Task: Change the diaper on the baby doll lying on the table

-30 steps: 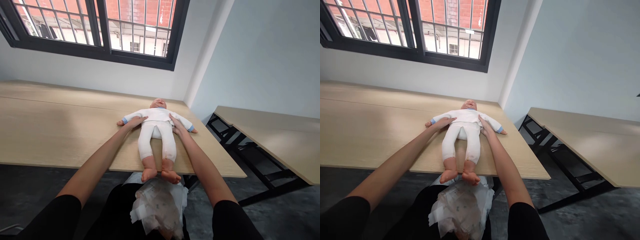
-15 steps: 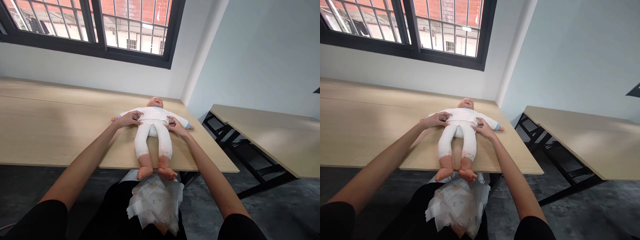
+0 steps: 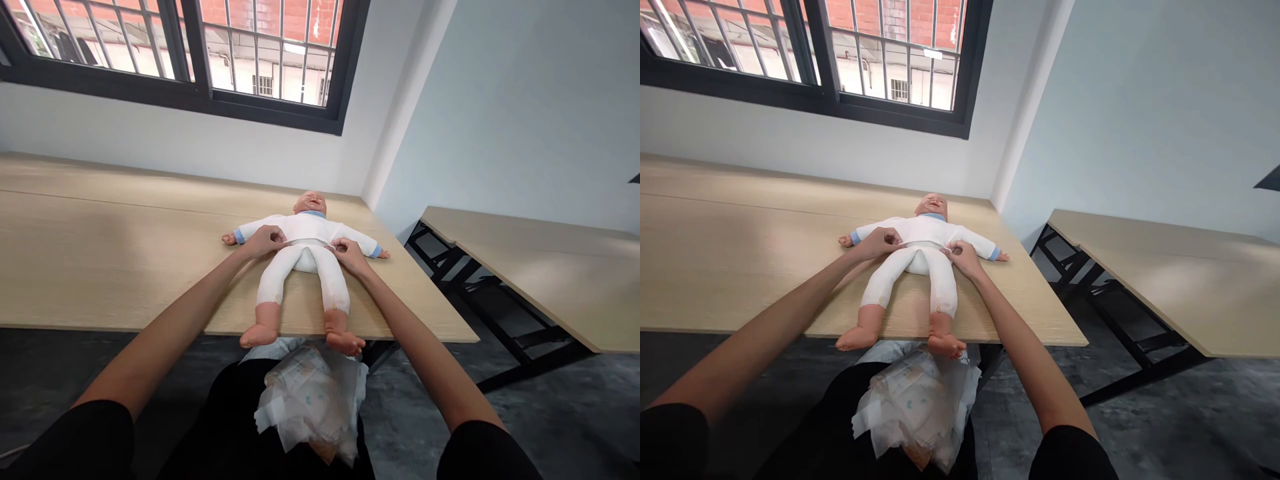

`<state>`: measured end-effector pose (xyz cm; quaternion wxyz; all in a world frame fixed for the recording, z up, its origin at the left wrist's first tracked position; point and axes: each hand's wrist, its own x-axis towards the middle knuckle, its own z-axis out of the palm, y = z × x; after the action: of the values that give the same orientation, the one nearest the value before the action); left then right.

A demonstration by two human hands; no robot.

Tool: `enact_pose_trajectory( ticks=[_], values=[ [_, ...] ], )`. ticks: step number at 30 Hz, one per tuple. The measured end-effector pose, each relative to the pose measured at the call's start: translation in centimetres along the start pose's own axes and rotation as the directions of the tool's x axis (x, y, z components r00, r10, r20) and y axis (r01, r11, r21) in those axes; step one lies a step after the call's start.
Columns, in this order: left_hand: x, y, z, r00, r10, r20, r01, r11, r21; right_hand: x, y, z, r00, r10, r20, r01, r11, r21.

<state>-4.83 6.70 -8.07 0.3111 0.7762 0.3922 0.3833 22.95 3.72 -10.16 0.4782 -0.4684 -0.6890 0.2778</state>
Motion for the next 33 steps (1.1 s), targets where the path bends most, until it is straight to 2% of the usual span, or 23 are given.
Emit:
enact_pose_trajectory(
  ticks=[5, 16, 19, 23, 26, 29, 33],
  values=[
    [-0.2, 0.4, 0.2, 1.0, 0.007, -0.008, -0.007, 1.0, 0.021, 0.0, -0.2, 0.1, 1.0, -0.029, -0.003, 0.029, 0.996, -0.083],
    [-0.6, 0.9, 0.6, 0.999, 0.026, -0.025, -0.025, 0.999, 0.04, -0.2, -0.5, 0.6, 0.989, -0.147, -0.001, 0.145, 0.979, -0.143],
    [-0.4, 0.8, 0.1, 1.0, 0.025, -0.003, -0.024, 0.999, 0.034, -0.1, -0.6, 0.2, 0.988, -0.15, 0.026, 0.153, 0.973, -0.175],
    [-0.4, 0.7, -1.1, 0.998, 0.024, 0.053, -0.025, 1.0, 0.013, 0.2, -0.2, -0.3, 0.997, -0.063, 0.033, 0.068, 0.981, -0.184],
    [-0.3, 0.5, -1.9, 0.996, 0.028, 0.091, -0.028, 1.0, -0.005, 0.3, 0.1, -0.5, 0.998, -0.059, 0.038, 0.064, 0.986, -0.156],
    [-0.1, 0.1, -2.4, 0.995, 0.035, 0.091, -0.035, 0.999, -0.004, 0.3, 0.1, -0.6, 0.997, -0.083, 0.003, 0.082, 0.983, -0.167],
    [0.2, -0.4, -2.6, 0.997, 0.039, 0.071, -0.041, 0.999, 0.026, 0.3, -0.4, -0.7, 0.988, -0.103, -0.115, 0.064, 0.95, -0.304]
  ],
)
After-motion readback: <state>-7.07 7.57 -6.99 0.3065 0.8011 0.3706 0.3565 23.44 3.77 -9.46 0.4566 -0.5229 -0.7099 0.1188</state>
